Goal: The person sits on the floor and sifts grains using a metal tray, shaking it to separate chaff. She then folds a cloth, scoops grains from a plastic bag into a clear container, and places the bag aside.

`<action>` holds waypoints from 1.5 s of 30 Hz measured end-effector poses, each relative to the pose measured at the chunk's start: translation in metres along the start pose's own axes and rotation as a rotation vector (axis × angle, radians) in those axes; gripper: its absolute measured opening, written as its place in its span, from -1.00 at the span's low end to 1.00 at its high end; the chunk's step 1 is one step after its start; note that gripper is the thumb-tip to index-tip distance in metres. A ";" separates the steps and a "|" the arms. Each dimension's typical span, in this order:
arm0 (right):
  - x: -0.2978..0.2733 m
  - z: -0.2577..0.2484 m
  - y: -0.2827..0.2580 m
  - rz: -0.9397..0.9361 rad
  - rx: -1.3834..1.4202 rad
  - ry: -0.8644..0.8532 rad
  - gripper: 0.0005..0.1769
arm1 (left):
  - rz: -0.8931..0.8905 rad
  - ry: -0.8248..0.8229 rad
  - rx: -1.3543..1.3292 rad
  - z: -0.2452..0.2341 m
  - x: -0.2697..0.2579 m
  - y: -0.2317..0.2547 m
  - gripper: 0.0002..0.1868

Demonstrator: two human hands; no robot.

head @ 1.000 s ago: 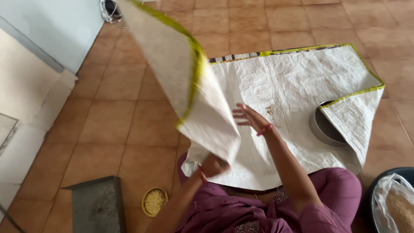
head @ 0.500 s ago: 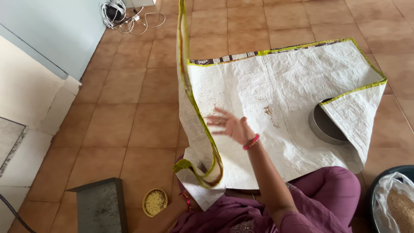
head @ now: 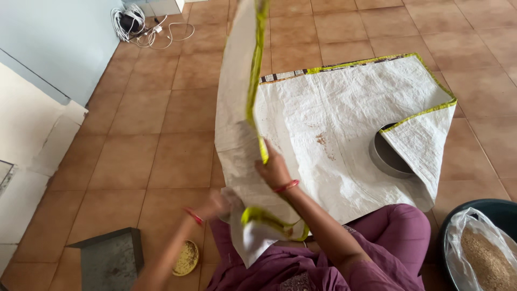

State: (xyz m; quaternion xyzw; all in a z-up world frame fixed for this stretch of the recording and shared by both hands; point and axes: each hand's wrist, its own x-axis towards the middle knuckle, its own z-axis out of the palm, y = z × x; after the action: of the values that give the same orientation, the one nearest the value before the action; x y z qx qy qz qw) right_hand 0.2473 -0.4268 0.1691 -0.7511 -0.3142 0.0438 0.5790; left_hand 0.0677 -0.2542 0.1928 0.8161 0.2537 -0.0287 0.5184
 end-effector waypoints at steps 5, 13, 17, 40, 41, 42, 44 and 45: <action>-0.012 0.078 -0.050 0.013 0.027 -0.176 -0.14 | 0.523 0.313 0.166 -0.085 0.042 0.088 0.29; -0.035 0.117 -0.046 -0.552 0.379 -0.331 0.01 | 0.271 0.852 0.817 -0.092 0.110 0.110 -0.85; 0.012 0.084 0.038 -0.030 0.278 -0.312 -0.47 | 0.611 1.063 0.591 -0.123 0.078 0.100 -0.92; 0.170 -0.125 0.151 -0.137 0.282 0.221 -0.57 | 1.311 0.048 0.390 -0.052 -0.086 0.114 -0.76; 0.179 -0.122 0.151 -0.127 0.293 0.203 -0.60 | 1.326 -0.001 0.321 -0.059 -0.093 0.110 -0.74; 0.184 -0.118 0.151 -0.120 0.303 0.189 -0.63 | 1.339 -0.048 0.252 -0.067 -0.101 0.106 -0.71; 0.192 -0.112 0.149 -0.104 0.327 0.176 -0.68 | 1.321 -0.078 0.148 -0.081 -0.112 0.098 -0.66; 0.194 -0.111 0.148 -0.091 0.340 0.172 -0.71 | 1.292 -0.060 0.115 -0.088 -0.117 0.093 -0.63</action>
State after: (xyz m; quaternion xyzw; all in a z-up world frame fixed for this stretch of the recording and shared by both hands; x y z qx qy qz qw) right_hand 0.5122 -0.4383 0.1300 -0.6284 -0.2853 0.0053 0.7237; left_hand -0.0121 -0.2545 0.3469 0.8297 -0.3047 0.2527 0.3935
